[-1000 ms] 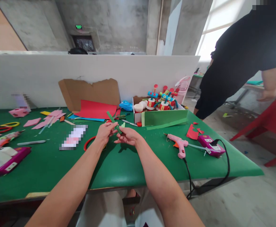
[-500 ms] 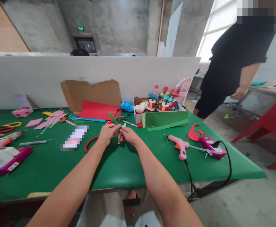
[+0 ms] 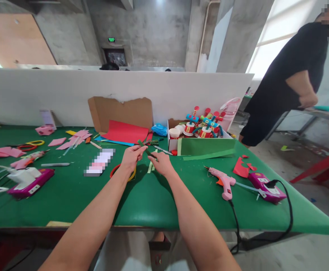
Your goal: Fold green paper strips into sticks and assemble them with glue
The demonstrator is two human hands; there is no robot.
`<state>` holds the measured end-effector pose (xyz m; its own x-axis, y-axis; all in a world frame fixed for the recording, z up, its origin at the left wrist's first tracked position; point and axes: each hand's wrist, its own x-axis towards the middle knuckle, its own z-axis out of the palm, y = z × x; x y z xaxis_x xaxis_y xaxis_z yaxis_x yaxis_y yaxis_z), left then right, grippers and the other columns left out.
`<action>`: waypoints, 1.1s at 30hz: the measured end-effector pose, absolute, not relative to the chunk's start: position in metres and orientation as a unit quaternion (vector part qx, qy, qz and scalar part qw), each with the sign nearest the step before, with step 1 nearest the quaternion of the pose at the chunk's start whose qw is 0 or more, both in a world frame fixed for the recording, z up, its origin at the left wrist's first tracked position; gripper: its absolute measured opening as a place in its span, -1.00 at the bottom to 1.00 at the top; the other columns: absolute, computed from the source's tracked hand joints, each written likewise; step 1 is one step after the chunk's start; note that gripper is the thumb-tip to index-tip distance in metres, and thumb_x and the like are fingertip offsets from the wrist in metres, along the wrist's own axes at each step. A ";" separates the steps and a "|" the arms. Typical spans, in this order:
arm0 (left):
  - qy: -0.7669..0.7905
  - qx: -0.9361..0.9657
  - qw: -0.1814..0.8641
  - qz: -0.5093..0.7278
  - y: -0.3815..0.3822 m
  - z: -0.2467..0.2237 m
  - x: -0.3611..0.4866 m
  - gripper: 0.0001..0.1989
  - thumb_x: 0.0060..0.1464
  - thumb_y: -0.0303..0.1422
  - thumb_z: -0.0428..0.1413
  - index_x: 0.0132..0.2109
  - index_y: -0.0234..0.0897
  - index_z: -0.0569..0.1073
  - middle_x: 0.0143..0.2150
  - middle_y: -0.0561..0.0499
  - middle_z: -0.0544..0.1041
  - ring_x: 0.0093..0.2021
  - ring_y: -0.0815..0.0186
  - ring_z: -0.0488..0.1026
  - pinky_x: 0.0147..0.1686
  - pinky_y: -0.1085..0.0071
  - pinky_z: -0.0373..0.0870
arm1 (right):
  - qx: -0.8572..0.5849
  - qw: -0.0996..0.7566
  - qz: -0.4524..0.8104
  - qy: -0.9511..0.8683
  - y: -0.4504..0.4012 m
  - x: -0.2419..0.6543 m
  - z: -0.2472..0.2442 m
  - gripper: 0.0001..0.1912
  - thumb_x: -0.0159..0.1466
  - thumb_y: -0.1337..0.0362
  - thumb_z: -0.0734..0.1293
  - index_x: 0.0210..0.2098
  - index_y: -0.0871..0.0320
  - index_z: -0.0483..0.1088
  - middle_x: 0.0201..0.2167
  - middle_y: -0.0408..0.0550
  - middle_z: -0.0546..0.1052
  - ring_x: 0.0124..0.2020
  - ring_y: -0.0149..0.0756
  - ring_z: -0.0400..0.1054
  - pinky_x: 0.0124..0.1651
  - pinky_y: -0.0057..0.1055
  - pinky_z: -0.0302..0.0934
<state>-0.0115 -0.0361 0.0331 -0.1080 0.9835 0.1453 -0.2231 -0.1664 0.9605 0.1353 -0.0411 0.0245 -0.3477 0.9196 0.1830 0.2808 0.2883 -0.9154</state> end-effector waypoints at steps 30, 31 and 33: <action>0.675 0.724 0.088 0.108 -0.080 0.048 -0.080 -0.80 0.06 -0.26 0.02 -0.28 -0.31 0.44 -0.36 -0.12 0.52 -0.32 0.16 0.46 -0.39 0.39 0.23 | -0.352 0.574 0.541 -0.504 -0.036 0.128 0.022 -0.66 0.08 0.00 0.39 -0.49 0.16 0.37 -0.58 -0.16 0.45 -0.60 -0.49 0.30 -0.52 -0.52 0.21; 0.688 0.719 0.077 0.060 -0.085 0.045 -0.084 -0.79 0.06 -0.26 0.03 -0.24 -0.32 0.41 -0.33 -0.15 0.53 -0.29 0.13 0.48 -0.39 0.38 0.24 | -0.343 0.572 0.554 -0.498 -0.038 0.127 0.023 -0.66 0.07 -0.01 0.40 -0.49 0.16 0.37 -0.58 -0.17 0.45 -0.60 -0.50 0.28 -0.52 -0.52 0.20; 0.697 0.714 0.071 0.011 -0.093 0.038 -0.086 -0.74 0.05 -0.27 0.04 -0.13 -0.30 0.35 -0.25 -0.18 0.53 -0.25 0.11 0.49 -0.40 0.38 0.24 | -0.322 0.562 0.582 -0.491 -0.042 0.125 0.026 -0.64 0.05 -0.02 0.41 -0.49 0.17 0.38 -0.57 -0.17 0.46 -0.61 -0.52 0.26 -0.52 -0.53 0.16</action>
